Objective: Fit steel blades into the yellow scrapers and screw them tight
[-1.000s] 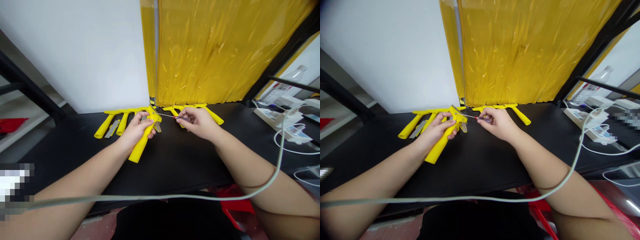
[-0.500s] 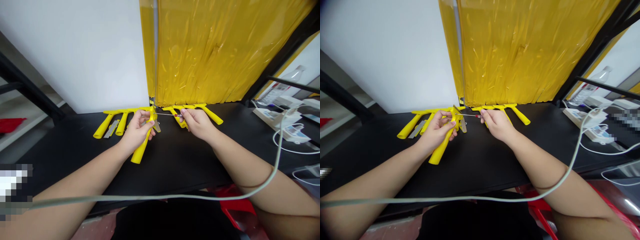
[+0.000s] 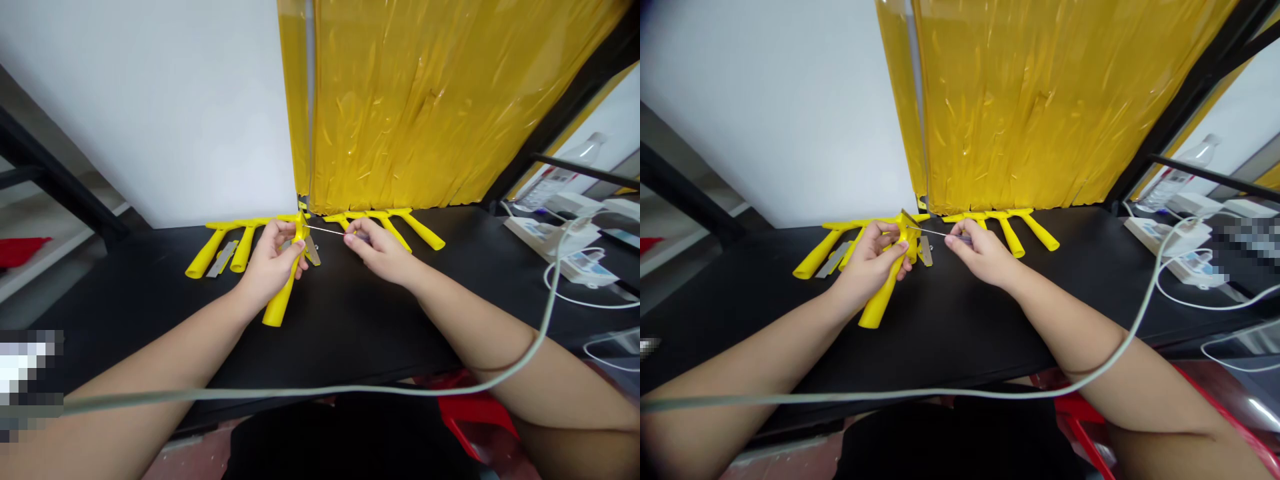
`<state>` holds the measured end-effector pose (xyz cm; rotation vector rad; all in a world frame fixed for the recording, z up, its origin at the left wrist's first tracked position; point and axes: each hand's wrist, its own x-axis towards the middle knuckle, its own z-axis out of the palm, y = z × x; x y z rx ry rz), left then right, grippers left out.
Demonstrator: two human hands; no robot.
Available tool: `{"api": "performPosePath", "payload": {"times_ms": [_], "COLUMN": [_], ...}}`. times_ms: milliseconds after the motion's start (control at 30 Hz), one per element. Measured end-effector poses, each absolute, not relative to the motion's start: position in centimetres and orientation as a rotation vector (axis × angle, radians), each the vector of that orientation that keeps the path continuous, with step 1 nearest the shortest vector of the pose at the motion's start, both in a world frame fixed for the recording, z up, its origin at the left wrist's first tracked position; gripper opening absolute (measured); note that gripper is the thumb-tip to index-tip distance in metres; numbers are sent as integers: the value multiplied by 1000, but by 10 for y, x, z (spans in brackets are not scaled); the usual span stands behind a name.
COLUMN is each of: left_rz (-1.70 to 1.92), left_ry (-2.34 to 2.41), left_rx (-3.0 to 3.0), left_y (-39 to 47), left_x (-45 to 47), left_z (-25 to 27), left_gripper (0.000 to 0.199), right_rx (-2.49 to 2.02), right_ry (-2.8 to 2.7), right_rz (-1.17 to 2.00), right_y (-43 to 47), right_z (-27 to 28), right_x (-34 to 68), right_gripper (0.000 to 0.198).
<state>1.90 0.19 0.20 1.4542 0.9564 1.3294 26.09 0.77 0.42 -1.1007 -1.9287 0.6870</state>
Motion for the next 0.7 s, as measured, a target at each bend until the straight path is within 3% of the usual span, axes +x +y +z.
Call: {"api": "performPosePath", "payload": {"times_ms": [133,267,400,600,700], "left_rz": [1350,1344,1353,1346,1348], "left_ry": [958,950,953,964,963], "left_rx": [1465,1493,1481,1521,1517], "left_y": [3,2,3,1,1], "left_x": [18,19,18,18,18], "left_z": [1,1,0,0,1], "left_gripper": [31,31,30,31,32], "right_rx": [-1074,-1138,-970,-1073,-1028], "right_ry": [-1895,-1855,-1833,-1700,-1723], "right_rz": [644,746,835,973,952], "right_y": [8,11,12,16,16], "right_z": [2,-1,-5,-10,-10], "right_x": [260,258,258,256,256], "right_gripper": [30,57,43,54,48]}}
